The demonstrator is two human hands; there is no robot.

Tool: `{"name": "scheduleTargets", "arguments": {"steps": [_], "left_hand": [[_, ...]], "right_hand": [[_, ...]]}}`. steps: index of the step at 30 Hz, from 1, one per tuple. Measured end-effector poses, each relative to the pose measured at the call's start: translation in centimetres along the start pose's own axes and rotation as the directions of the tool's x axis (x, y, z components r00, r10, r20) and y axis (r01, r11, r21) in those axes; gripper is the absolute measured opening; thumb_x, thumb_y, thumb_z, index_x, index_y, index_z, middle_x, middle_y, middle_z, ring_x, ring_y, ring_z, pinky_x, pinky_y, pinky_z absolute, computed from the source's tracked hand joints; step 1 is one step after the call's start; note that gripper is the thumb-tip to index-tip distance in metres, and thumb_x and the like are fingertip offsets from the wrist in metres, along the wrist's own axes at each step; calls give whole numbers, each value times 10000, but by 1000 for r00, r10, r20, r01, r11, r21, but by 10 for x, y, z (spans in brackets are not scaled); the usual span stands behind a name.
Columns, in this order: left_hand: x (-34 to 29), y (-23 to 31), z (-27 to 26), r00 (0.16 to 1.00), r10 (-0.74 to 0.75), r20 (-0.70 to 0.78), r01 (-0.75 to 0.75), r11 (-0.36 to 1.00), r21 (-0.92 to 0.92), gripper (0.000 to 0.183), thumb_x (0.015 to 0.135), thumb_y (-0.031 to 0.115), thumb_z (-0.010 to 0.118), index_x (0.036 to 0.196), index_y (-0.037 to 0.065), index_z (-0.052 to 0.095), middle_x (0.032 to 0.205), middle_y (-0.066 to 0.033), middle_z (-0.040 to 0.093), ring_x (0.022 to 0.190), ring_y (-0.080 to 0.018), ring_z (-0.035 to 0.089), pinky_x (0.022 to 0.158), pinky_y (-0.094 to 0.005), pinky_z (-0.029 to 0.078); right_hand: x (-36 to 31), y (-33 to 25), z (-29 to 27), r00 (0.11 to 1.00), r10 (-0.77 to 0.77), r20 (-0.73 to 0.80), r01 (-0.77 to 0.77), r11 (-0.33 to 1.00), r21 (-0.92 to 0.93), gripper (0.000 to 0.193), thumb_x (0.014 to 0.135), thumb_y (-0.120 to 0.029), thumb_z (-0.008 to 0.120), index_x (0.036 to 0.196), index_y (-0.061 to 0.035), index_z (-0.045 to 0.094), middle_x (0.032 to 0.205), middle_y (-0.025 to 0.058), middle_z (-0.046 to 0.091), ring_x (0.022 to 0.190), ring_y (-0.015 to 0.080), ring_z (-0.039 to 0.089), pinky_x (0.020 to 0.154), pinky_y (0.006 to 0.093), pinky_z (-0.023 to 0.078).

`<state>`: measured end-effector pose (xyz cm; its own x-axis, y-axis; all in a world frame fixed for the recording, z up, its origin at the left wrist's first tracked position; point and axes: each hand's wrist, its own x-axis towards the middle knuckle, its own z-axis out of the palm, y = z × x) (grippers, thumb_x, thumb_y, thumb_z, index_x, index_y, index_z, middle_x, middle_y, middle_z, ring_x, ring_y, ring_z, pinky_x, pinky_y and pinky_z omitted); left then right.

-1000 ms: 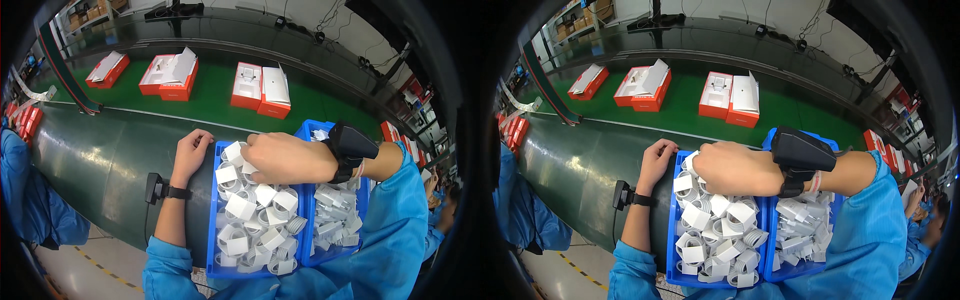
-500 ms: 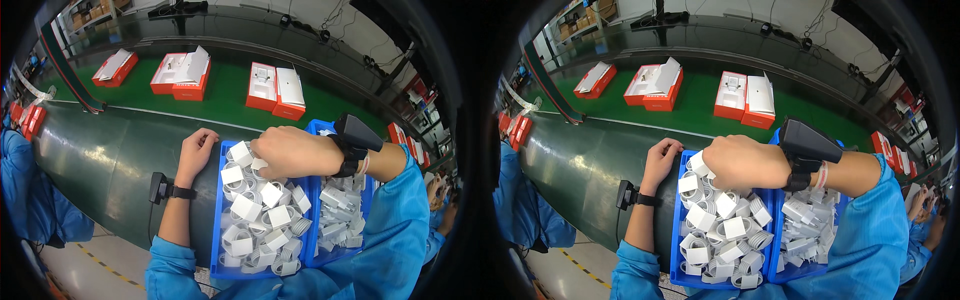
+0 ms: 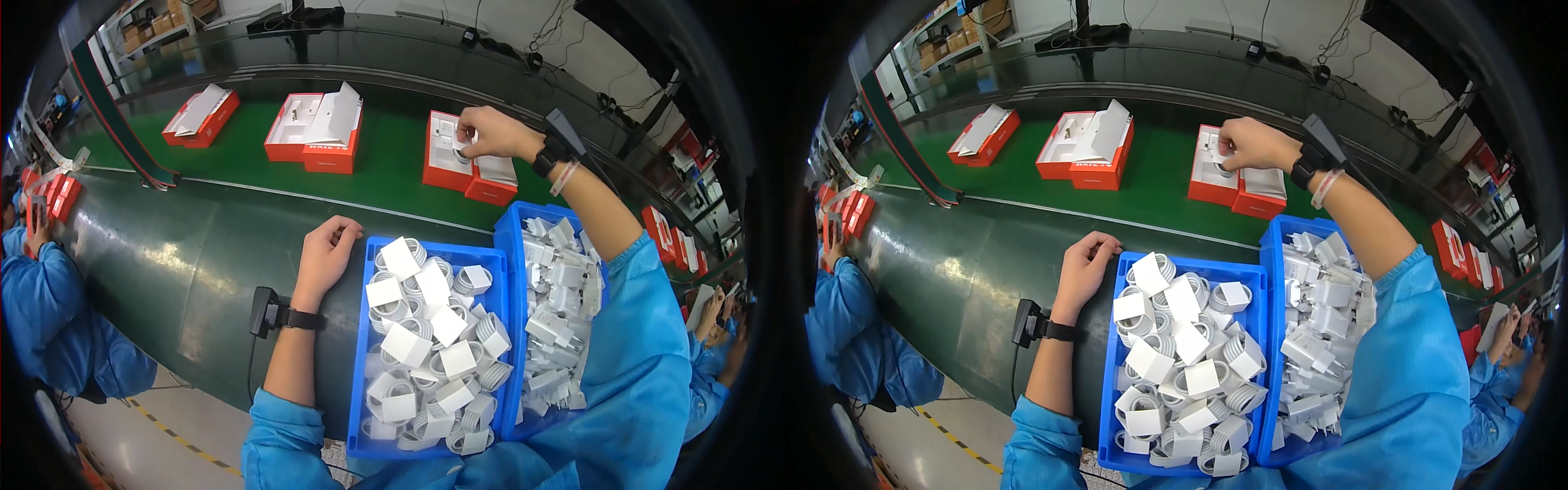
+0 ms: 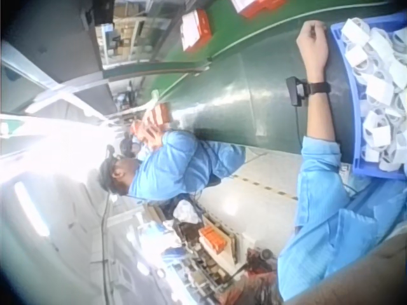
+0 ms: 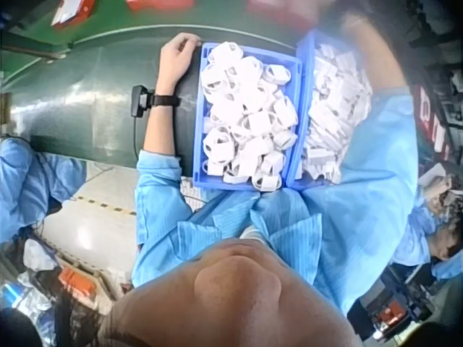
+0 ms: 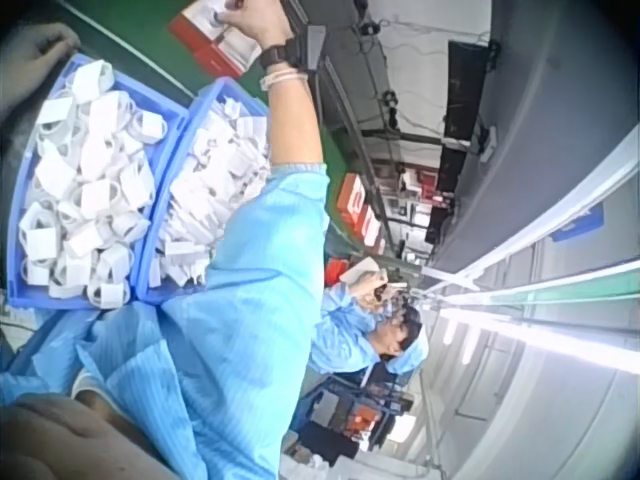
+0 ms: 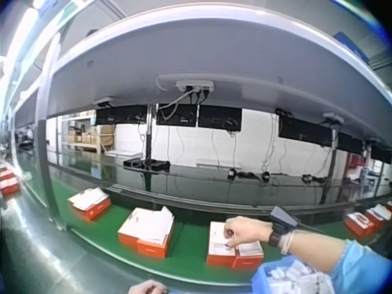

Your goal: Placing white power adapter units and coiled cables into red product boxes on a conveyor belt.

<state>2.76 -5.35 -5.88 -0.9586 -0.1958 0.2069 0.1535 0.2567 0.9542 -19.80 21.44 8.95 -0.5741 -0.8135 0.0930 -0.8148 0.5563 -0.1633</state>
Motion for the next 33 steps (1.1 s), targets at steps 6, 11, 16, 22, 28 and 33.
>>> {"name": "scheduleTargets", "arguments": {"steps": [6, 11, 16, 22, 28, 33], "left_hand": [[0, -1, -3, 1000, -6, 2, 6, 1000, 7, 173, 953, 114, 557, 949, -24, 663, 854, -62, 700, 824, -111, 649, 785, -242, 501], [-2, -5, -2, 998, 25, -50, -26, 999, -33, 162, 927, 106, 575, 942, -14, 682, 801, -52, 704, 696, -70, 595, 664, -227, 477], [-1, -2, 1, 999, 41, -33, -41, 999, -6, 164, 931, 111, 578, 943, -17, 679, 792, -48, 697, 694, -68, 592, 665, -222, 472], [0, 3, 1, 999, -35, -1, 35, 999, -6, 177, 959, 123, 565, 949, -26, 660, 840, -48, 682, 793, -90, 612, 748, -229, 483], [3, -9, 1, 999, 33, -10, -34, 999, -42, 175, 953, 131, 576, 950, -17, 670, 822, -57, 704, 739, -76, 624, 685, -215, 486], [1, -11, -1, 999, 41, -6, -42, 998, -49, 175, 955, 127, 573, 945, -22, 664, 826, -51, 691, 753, -78, 623, 697, -216, 487]], "right_hand": [[7, 23, 28, 998, 49, 50, -53, 995, 80, 307, 680, -218, 748, 854, 19, 659, 843, 143, 646, 803, 284, 635, 739, 364, 515], [11, 23, 44, 983, 42, 178, -52, 997, 53, 294, 686, -194, 750, 858, 28, 666, 838, 158, 673, 785, 287, 655, 725, 374, 520], [6, 34, 49, 961, 133, 241, -123, 991, -54, 262, 732, -189, 754, 862, 23, 673, 850, 137, 678, 800, 253, 659, 725, 338, 525], [-20, 25, 24, 993, 59, 104, -35, 975, -219, 342, 813, -244, 713, 1080, -31, 687, 1038, 174, 680, 955, 315, 659, 852, 396, 527], [-101, -54, -80, 998, 39, 57, -30, 990, -140, 284, 884, -178, 633, 1102, 1, 658, 1056, 169, 656, 985, 328, 632, 855, 396, 511], [-178, -74, -109, 980, 187, 70, -173, 970, -168, 254, 852, -141, 644, 1056, 9, 667, 990, 153, 669, 915, 285, 659, 784, 371, 531]]}}
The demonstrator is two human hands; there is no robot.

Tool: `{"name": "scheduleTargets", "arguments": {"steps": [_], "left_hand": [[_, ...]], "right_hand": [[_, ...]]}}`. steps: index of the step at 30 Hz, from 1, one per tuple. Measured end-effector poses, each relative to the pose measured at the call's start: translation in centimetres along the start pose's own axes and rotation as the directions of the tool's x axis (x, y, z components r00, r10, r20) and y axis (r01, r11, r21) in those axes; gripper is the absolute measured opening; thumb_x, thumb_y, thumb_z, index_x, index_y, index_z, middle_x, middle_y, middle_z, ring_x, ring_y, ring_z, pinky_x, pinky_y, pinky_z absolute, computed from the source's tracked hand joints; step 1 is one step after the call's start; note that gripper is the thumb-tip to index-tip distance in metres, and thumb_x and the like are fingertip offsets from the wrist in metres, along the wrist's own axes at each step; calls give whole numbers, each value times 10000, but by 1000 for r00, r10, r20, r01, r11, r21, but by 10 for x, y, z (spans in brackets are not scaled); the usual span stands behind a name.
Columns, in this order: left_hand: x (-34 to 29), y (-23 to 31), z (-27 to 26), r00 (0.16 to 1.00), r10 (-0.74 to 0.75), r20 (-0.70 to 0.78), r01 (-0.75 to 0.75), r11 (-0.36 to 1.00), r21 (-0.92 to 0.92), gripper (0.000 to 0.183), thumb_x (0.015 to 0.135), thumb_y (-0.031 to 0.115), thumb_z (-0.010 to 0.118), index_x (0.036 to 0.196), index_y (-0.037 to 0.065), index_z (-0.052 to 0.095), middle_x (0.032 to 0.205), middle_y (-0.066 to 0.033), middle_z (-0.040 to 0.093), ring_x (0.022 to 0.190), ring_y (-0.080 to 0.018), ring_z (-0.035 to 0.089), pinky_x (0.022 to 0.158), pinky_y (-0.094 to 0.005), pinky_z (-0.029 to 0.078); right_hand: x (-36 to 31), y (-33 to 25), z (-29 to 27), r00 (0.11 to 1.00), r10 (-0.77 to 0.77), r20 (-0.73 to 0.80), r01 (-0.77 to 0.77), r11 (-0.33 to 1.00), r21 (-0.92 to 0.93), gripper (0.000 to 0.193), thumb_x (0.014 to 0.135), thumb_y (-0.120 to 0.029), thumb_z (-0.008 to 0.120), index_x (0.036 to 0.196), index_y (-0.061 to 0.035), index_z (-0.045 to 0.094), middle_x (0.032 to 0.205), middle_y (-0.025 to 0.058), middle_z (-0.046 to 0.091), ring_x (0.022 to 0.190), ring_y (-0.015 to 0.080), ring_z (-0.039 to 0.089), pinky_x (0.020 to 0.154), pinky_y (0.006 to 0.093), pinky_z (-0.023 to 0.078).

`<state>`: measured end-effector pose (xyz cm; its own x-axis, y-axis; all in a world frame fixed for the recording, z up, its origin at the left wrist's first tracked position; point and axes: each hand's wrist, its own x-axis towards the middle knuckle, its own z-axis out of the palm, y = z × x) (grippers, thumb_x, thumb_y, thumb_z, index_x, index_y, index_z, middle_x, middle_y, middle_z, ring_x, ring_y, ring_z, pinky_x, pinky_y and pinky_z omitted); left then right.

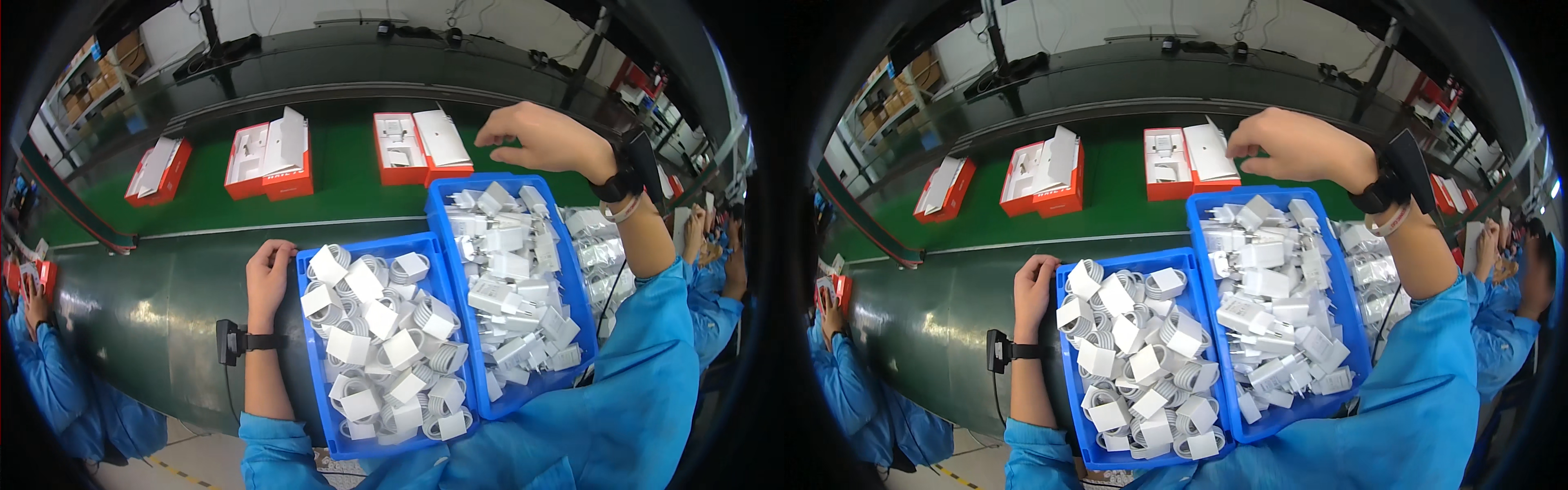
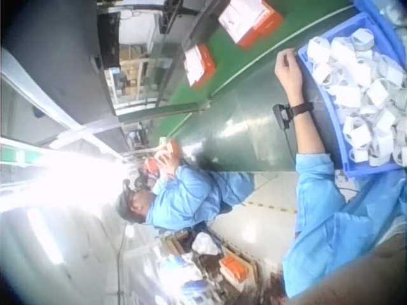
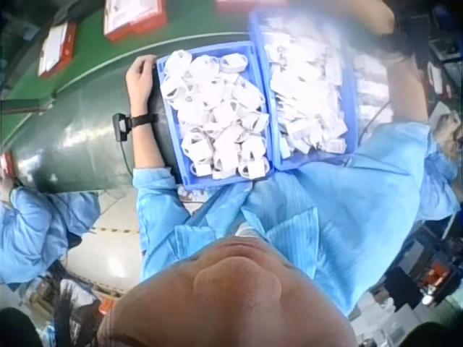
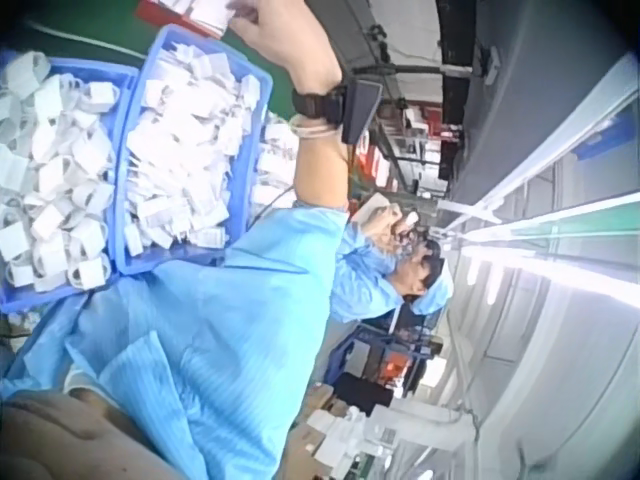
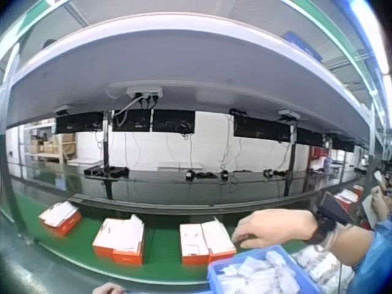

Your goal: Placing white power adapter units and coiled cables into red product boxes on a conveyor belt.

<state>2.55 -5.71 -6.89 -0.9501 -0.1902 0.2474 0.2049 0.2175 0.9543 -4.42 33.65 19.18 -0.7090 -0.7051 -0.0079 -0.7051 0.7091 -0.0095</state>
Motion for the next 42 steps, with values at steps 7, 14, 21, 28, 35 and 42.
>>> {"name": "scheduleTargets", "arguments": {"steps": [7, 14, 21, 28, 35, 42], "left_hand": [[1, 0, 0, 1000, 1, 25, -1, 1000, 25, 178, 963, 127, 563, 938, -19, 662, 829, -31, 666, 756, -66, 588, 687, -209, 458], [2, -7, 1, 1000, 12, 27, -14, 999, 52, 181, 960, 131, 561, 933, -20, 658, 816, -11, 643, 742, -59, 558, 669, -203, 435], [-1, -2, 3, 999, 36, 10, -36, 997, 65, 185, 959, 143, 569, 923, -14, 661, 793, 1, 631, 717, -55, 541, 645, -211, 428], [0, -6, -1, 1000, -5, 10, 4, 998, 59, 183, 957, 140, 570, 922, -13, 663, 789, 2, 633, 701, -48, 529, 628, -209, 418], [1, -6, 1, 1000, 8, 27, -10, 998, 57, 180, 960, 139, 569, 933, -9, 668, 792, 0, 638, 702, -47, 537, 626, -205, 424], [-1, -2, 1, 1000, -2, 20, 1, 999, 32, 181, 958, 136, 568, 940, -16, 665, 808, -12, 652, 724, -54, 562, 647, -207, 444]], "right_hand": [[-57, 5, 36, 934, 59, 352, -135, 971, 197, 341, 832, -231, 698, 1070, 9, 654, 1011, 153, 666, 932, 265, 661, 786, 357, 540], [-74, -1, 91, 984, -125, 124, 111, 988, 111, 457, 802, -202, 680, 1209, -21, 577, 1101, 131, 596, 1076, 324, 566, 959, 397, 454], [-81, -1, 69, 993, 20, 116, -49, 967, 250, 412, 789, -191, 685, 1162, -29, 617, 1127, 114, 627, 980, 283, 624, 871, 363, 503], [-73, 2, 64, 990, 99, -97, -41, 878, 477, 274, 862, -250, 669, 1035, -38, 684, 924, 96, 670, 783, 181, 614, 721, 307, 511], [-55, 14, 81, 982, 98, -164, -13, 891, 454, 350, 901, -308, 675, 1087, -13, 656, 903, 101, 680, 758, 180, 616, 713, 301, 503], [-38, 6, 103, 979, 94, -183, -33, 949, 314, 454, 866, -286, 699, 1211, -15, 583, 1085, 123, 618, 924, 231, 634, 817, 333, 519]]}}
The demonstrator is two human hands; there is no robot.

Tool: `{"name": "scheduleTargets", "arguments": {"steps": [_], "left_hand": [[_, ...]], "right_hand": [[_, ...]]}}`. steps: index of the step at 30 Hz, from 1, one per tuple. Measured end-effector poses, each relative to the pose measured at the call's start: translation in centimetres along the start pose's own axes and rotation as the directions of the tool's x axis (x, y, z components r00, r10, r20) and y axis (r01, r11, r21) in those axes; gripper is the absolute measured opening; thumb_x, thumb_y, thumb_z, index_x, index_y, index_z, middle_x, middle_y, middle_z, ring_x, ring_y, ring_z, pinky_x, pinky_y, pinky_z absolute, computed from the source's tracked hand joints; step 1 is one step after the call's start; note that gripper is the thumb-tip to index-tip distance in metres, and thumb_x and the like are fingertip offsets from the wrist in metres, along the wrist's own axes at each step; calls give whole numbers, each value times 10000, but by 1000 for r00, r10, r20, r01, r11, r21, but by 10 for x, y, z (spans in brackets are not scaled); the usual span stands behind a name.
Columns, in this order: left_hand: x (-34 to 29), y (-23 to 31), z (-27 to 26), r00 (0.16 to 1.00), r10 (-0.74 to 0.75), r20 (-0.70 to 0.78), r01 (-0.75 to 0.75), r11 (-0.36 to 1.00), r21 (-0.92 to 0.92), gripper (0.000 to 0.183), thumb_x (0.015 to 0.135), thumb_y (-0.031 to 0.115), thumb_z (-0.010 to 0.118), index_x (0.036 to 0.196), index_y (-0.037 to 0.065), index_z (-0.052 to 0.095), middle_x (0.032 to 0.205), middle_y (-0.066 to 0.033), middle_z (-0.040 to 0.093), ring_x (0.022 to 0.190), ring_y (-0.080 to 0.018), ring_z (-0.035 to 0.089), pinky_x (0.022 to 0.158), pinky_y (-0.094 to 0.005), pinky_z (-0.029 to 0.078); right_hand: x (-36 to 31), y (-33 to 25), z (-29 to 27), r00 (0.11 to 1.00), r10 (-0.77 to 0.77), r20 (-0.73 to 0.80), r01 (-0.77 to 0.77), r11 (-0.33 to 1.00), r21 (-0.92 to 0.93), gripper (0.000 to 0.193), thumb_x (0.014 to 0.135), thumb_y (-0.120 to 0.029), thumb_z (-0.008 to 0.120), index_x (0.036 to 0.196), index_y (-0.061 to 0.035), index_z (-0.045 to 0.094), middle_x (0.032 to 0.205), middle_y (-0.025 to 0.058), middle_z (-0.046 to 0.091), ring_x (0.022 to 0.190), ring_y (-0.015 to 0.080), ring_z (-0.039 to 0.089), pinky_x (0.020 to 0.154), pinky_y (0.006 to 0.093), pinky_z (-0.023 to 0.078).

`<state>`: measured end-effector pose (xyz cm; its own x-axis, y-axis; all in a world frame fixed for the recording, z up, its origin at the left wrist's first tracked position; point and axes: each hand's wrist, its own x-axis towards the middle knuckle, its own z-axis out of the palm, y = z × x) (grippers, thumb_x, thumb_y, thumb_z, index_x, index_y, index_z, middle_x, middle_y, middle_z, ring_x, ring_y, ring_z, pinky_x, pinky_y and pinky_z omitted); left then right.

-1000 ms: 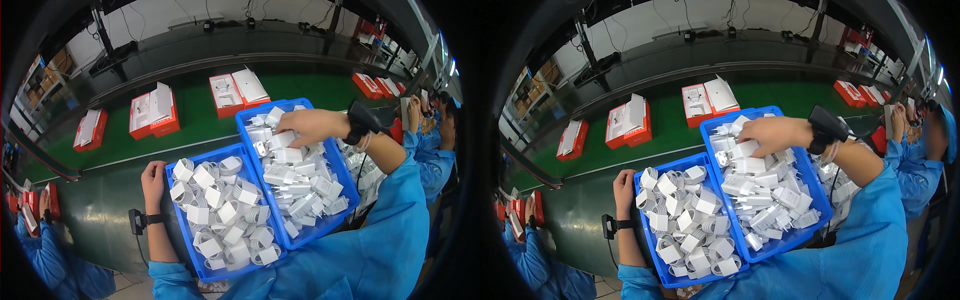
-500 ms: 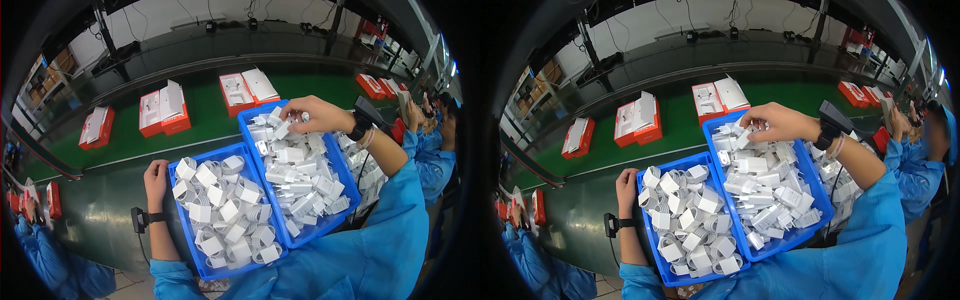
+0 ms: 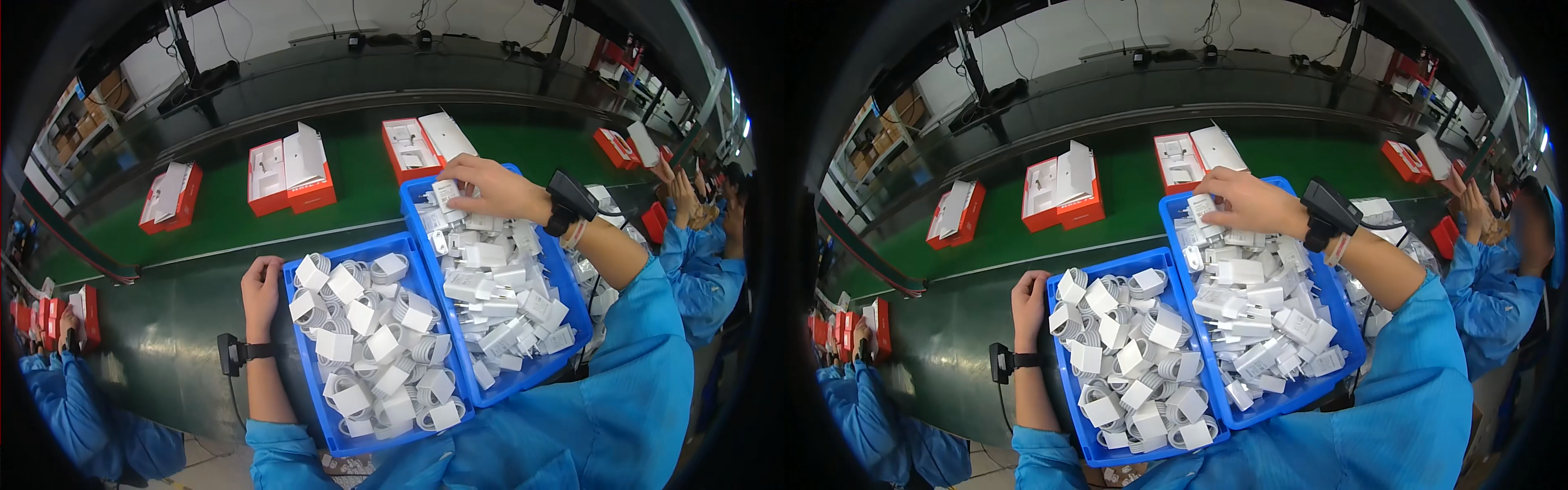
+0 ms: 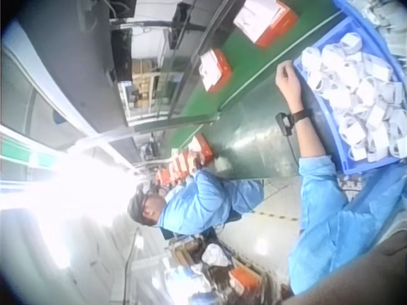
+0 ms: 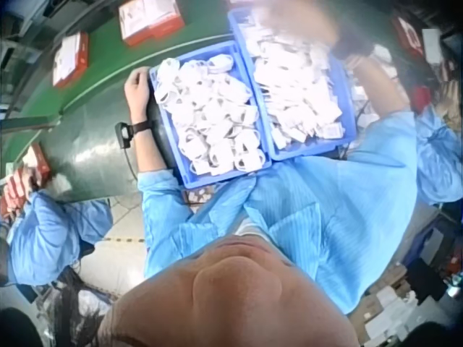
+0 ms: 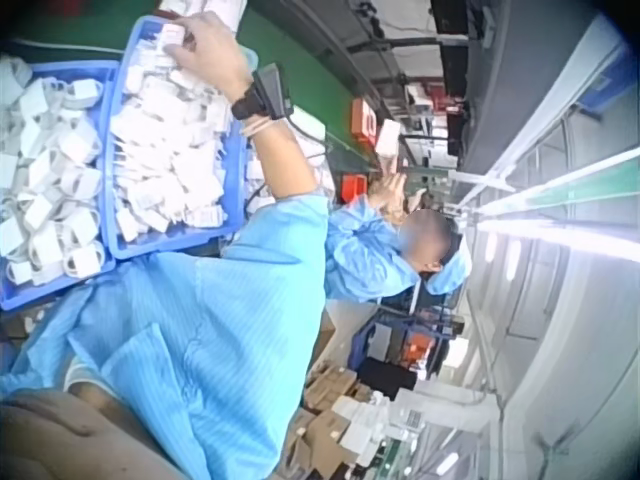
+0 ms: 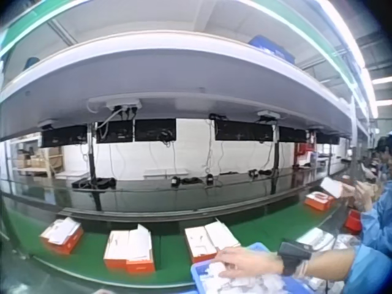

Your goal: Placing white power adapter units and coiled cables into red product boxes on a conveyor belt.

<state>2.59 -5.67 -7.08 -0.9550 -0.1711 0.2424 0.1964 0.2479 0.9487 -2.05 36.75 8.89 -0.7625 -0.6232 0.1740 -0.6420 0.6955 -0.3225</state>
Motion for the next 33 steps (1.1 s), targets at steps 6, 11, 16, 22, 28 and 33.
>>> {"name": "scheduleTargets", "arguments": {"steps": [6, 11, 16, 22, 28, 33], "left_hand": [[0, 2, 0, 1000, 6, -10, -6, 1000, 14, 183, 957, 141, 574, 944, -17, 666, 819, -23, 664, 734, -58, 576, 658, -211, 453], [-1, -1, 0, 1000, 27, -13, -27, 1000, -1, 175, 952, 136, 580, 946, -15, 668, 816, -20, 667, 723, -53, 573, 654, -209, 453], [-2, 1, 1, 1000, -1, -13, 1, 1000, 6, 174, 953, 139, 583, 943, -12, 669, 814, -14, 668, 713, -43, 564, 645, -199, 446], [-2, 5, 0, 1000, -10, -19, 10, 1000, 22, 180, 955, 148, 583, 936, -10, 668, 816, -21, 683, 718, -43, 580, 649, -198, 453], [0, 8, 2, 1000, 2, -25, -1, 1000, 28, 184, 957, 140, 576, 942, -21, 663, 815, -47, 695, 722, -64, 609, 665, -210, 473], [-1, 10, 5, 999, -21, -29, 21, 1000, 10, 172, 946, 128, 583, 932, -20, 669, 800, -35, 682, 733, -66, 601, 676, -215, 473]], "right_hand": [[0, -4, -6, 994, -72, 79, 83, 986, -147, 494, 800, -270, 710, 1216, -33, 587, 1209, 144, 561, 1124, 303, 566, 925, 388, 489], [12, -14, -17, 983, -39, 180, 88, 958, -272, 527, 780, -274, 701, 1223, -19, 573, 1181, 156, 580, 1078, 322, 590, 910, 396, 494], [22, -23, -17, 958, -109, 265, 207, 902, -378, 528, 753, -257, 705, 1184, 19, 577, 1092, 153, 605, 990, 337, 624, 858, 403, 518], [62, -36, -57, 887, -273, 371, 421, 809, -411, 545, 748, -261, 731, 1186, 12, 557, 1067, 160, 577, 957, 345, 625, 805, 416, 533], [149, -58, -121, 863, -432, 263, 498, 638, -587, 553, 768, -253, 739, 1233, -23, 546, 1111, 140, 562, 959, 326, 627, 809, 403, 527], [251, -52, -89, 911, -412, 9, 387, 848, -361, 500, 748, -301, 734, 1094, 43, 626, 939, 210, 660, 922, 337, 648, 816, 363, 530]]}}
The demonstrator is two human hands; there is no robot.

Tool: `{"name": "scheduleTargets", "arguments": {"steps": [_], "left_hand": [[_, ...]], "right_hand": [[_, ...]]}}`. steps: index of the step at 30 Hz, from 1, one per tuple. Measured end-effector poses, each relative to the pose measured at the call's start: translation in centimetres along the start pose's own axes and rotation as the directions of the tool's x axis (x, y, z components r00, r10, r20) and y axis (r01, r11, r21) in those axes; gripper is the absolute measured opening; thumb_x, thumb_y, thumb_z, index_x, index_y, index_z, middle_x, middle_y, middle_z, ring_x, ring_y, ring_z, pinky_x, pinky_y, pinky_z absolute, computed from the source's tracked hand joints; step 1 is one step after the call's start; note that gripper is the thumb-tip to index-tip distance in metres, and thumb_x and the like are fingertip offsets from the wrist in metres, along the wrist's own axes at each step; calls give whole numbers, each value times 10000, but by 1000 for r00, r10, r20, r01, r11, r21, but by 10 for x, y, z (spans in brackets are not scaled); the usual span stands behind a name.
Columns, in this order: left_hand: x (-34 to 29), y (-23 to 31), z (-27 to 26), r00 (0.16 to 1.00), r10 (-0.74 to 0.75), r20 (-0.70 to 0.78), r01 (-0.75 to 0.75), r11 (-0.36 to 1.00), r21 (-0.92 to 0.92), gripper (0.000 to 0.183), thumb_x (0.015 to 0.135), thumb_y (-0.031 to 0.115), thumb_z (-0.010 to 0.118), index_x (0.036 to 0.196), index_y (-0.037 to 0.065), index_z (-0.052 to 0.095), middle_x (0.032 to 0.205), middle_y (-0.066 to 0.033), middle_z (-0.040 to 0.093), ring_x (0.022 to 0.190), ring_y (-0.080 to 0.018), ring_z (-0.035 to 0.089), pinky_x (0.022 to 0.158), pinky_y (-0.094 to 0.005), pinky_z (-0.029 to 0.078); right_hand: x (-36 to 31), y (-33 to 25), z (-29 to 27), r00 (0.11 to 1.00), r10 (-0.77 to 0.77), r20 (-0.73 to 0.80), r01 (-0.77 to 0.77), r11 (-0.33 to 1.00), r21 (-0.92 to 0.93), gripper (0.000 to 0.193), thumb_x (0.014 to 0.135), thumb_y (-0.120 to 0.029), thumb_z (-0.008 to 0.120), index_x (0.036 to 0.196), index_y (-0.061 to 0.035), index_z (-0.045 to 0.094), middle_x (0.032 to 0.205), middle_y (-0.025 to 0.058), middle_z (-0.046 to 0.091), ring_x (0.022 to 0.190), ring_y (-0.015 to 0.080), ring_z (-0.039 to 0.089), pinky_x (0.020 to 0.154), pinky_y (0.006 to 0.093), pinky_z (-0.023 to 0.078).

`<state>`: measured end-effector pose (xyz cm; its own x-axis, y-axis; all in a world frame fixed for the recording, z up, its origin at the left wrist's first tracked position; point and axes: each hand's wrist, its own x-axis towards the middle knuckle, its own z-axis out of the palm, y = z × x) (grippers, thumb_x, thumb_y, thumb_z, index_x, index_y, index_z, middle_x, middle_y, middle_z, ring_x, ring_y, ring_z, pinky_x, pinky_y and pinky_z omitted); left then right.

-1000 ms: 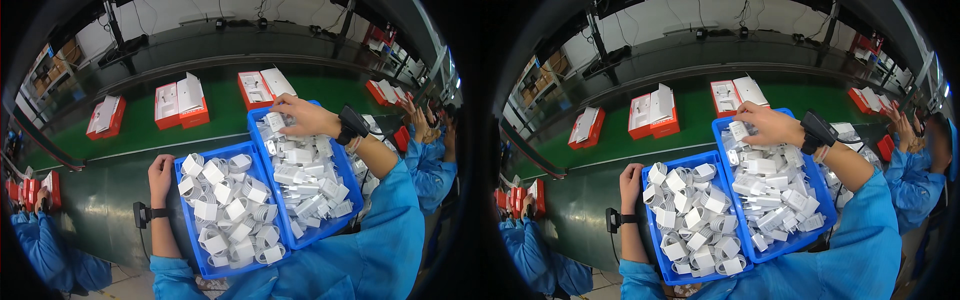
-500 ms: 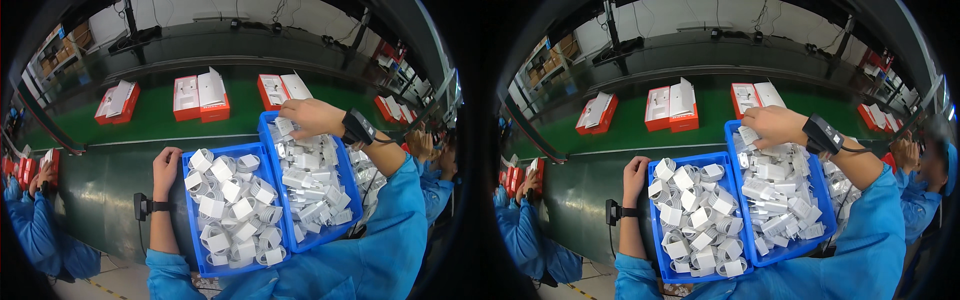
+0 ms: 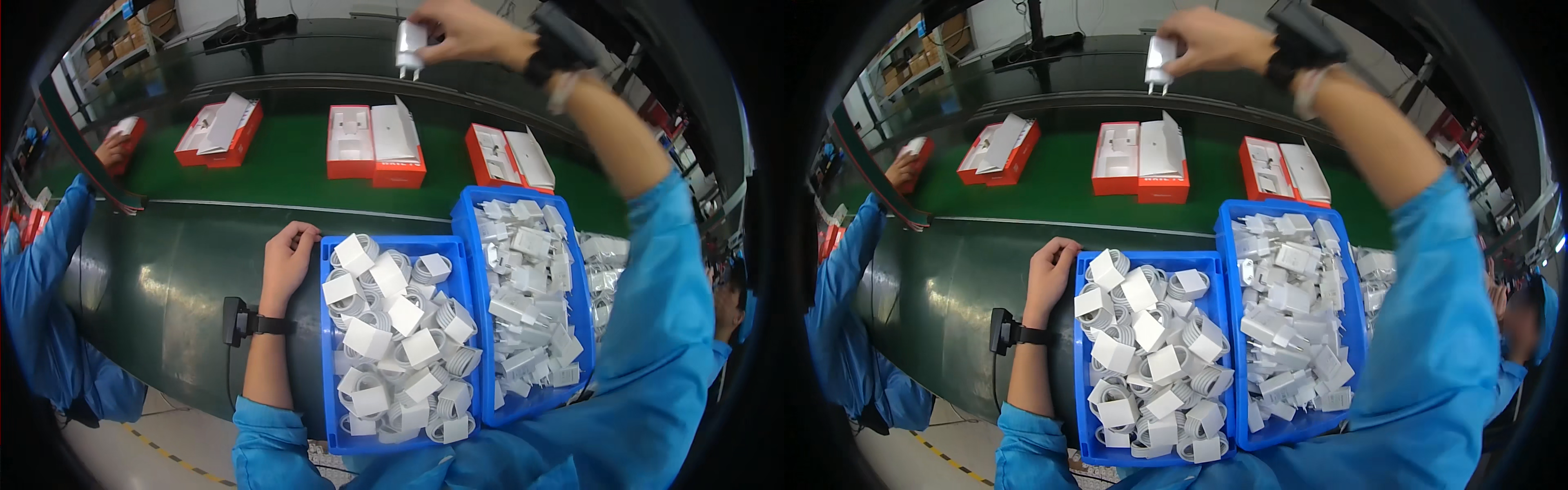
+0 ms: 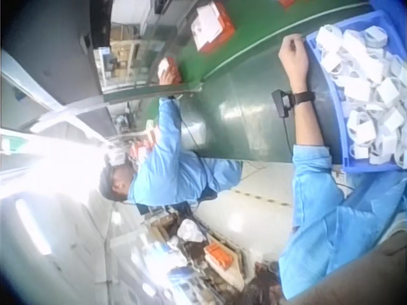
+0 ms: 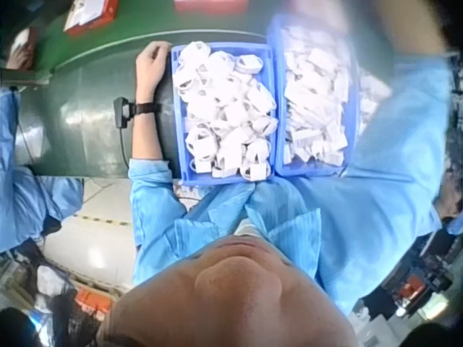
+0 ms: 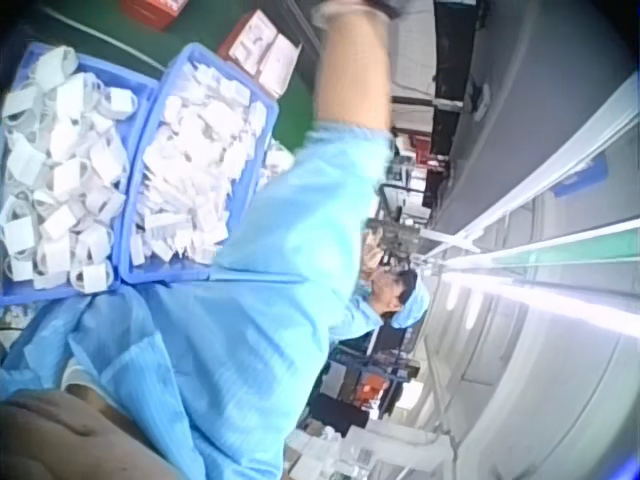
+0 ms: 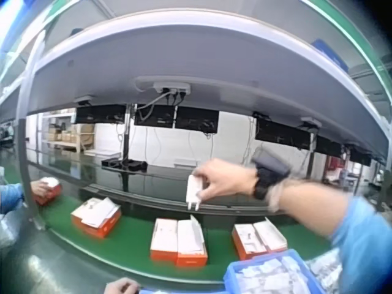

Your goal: Placing white power adapter units and coiled cables into red product boxes on a conveyor belt.

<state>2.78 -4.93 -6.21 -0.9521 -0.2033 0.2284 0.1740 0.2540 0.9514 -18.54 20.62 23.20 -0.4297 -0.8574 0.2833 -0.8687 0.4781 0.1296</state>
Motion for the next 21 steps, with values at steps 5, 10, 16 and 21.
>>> {"name": "scheduleTargets", "arguments": {"steps": [5, 10, 16, 21], "left_hand": [[-2, -5, -4, 1000, -4, 7, 4, 1000, -24, 159, 948, 107, 569, 941, -20, 665, 825, -43, 689, 771, -79, 621, 719, -222, 484], [-2, 0, -5, 1000, -4, -29, 4, 1000, -8, 157, 929, 109, 581, 937, -26, 661, 807, -85, 705, 718, -120, 640, 672, -251, 502], [1, -1, -5, 1000, 4, -17, -4, 1000, -10, 164, 927, 120, 586, 938, -26, 658, 809, -89, 704, 698, -126, 631, 658, -256, 498], [1, -2, -5, 1000, 6, -27, -6, 1000, -2, 163, 927, 124, 586, 936, -19, 664, 806, -83, 707, 676, -121, 620, 648, -255, 495]], "right_hand": [[43, 4, 125, 997, 57, 60, -53, 996, -75, 530, 706, -322, 733, 1088, 34, 638, 1043, 202, 637, 968, 362, 624, 870, 411, 512], [63, 10, 189, 982, 139, 128, -128, 988, -89, 527, 693, -289, 715, 1111, 18, 622, 1082, 203, 628, 1056, 366, 594, 924, 420, 492], [57, 33, 222, 982, 126, 141, -118, 991, -59, 421, 697, -218, 729, 1012, 43, 629, 1049, 228, 627, 1009, 384, 620, 868, 437, 514], [48, 32, 233, 956, 189, 223, -177, 982, -72, 335, 706, -207, 717, 946, 21, 666, 1038, 204, 625, 1017, 366, 614, 897, 422, 503]]}}
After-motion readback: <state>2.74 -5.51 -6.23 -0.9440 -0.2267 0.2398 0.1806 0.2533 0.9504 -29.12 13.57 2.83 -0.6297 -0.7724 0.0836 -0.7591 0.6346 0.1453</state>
